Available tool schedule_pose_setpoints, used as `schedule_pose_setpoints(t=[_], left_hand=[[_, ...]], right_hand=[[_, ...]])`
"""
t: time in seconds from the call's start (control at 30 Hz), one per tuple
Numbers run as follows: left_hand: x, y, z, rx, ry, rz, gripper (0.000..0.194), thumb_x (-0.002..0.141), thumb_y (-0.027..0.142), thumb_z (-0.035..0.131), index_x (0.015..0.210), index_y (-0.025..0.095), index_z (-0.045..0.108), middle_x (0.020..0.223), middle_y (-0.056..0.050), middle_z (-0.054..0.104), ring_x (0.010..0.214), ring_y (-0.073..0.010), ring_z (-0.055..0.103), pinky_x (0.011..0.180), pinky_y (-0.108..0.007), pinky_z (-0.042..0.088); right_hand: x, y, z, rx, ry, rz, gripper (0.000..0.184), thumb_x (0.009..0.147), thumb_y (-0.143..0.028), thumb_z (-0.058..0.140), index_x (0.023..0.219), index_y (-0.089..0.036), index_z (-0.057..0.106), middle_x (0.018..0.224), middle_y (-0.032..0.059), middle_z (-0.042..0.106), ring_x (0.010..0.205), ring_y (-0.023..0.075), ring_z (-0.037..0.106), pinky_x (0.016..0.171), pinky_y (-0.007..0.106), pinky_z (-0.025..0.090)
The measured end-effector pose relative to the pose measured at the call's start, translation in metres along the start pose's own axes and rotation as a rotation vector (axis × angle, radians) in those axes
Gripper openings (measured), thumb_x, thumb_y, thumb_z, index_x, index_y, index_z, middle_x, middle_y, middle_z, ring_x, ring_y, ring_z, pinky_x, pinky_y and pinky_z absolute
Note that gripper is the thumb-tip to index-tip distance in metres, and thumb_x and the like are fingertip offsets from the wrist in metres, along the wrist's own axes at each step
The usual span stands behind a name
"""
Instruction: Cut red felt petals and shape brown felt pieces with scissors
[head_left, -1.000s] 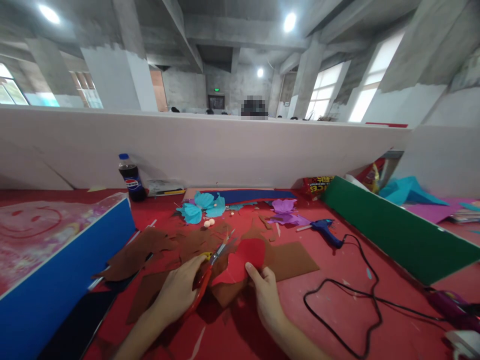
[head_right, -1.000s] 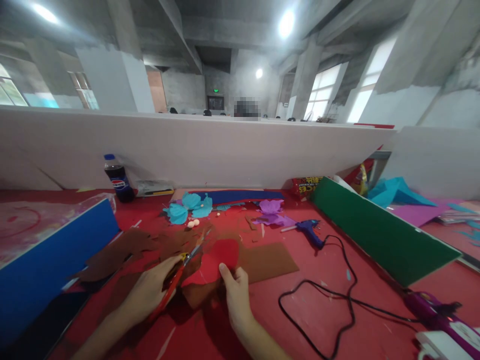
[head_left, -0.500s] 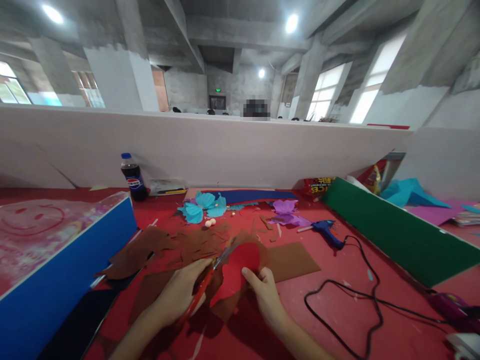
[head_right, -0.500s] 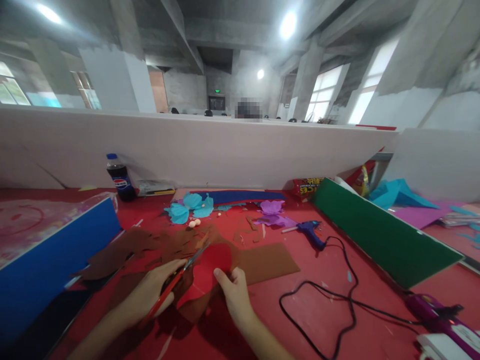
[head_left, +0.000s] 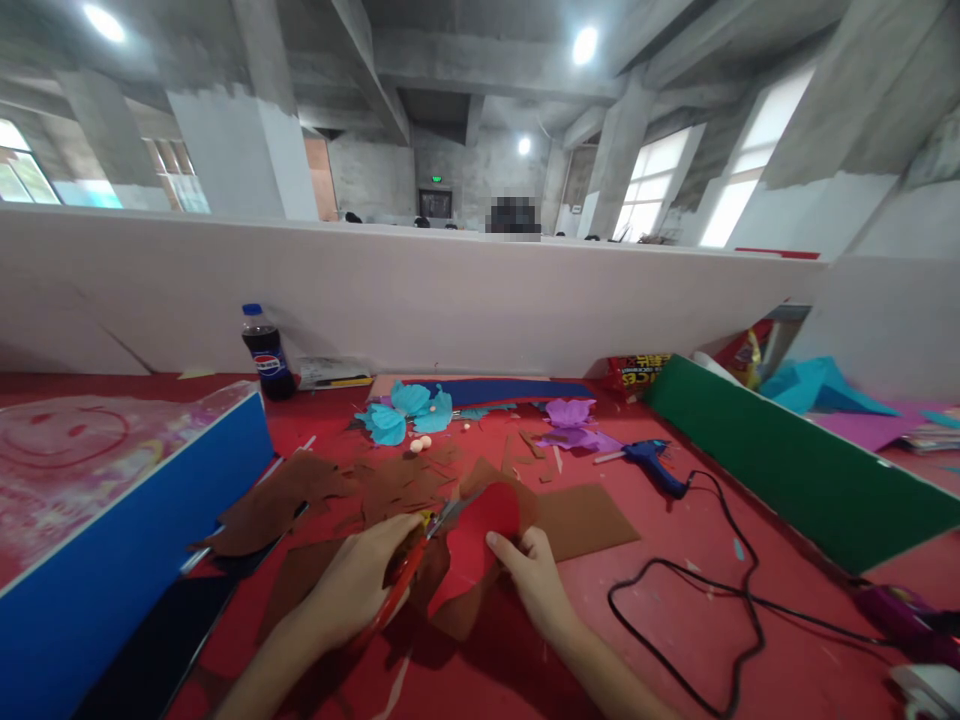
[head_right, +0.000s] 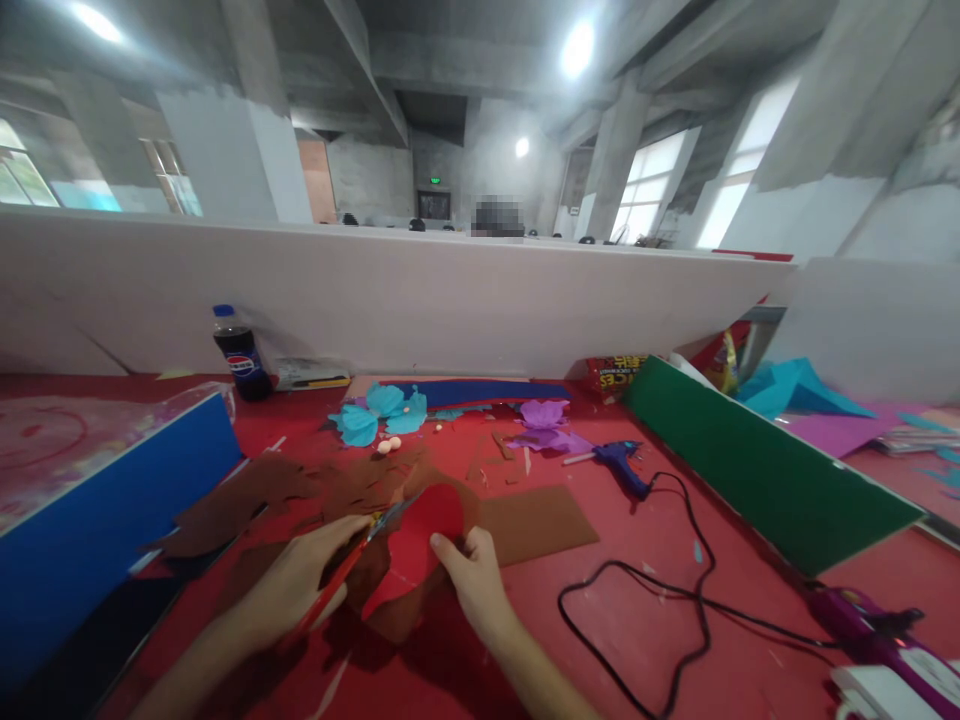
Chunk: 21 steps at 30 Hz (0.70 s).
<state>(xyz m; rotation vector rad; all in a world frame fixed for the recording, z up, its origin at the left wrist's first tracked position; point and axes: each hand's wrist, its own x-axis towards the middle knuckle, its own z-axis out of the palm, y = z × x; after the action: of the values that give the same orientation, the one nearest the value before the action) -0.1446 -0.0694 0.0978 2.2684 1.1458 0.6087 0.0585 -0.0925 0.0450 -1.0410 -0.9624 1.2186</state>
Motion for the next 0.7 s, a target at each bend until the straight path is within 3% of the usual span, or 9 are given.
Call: schedule_pose_setpoints(t=[0.2,0.7], left_hand=[[-0.0001,-0.0052,0.0015,0.033,0.008,0.010,0.047,0.064,0.008,0.042,0.109,0.022,0.051,0.113,-0.004,0.057,0.101,-0.0187,0.053,0.086,-0.028,0.041],[0.0016,-0.0061,-0.0062,0.070,-0.021,0.002,0.047,0.063,0.010,0.044,0.106,0.025,0.054,0.104,-0.002,0.061,0.093,-0.0168,0.057,0.077,-0.023,0.043]], right_hand=[[-0.0010,-0.0029,0.0004,-0.010,-0.002,0.016,0.031,0.064,-0.040,0.064,0.054,-0.013,0.054,0.046,-0.0035,0.045,0.042,0.0062,0.031,0.041,0.019,0.026],[0.0025,-0.0032,-0.0040,0.001,-0.060,0.019,0.028,0.063,-0.037,0.064,0.052,-0.014,0.053,0.046,-0.0031,0.045,0.042,0.0065,0.032,0.040,0.019,0.025]])
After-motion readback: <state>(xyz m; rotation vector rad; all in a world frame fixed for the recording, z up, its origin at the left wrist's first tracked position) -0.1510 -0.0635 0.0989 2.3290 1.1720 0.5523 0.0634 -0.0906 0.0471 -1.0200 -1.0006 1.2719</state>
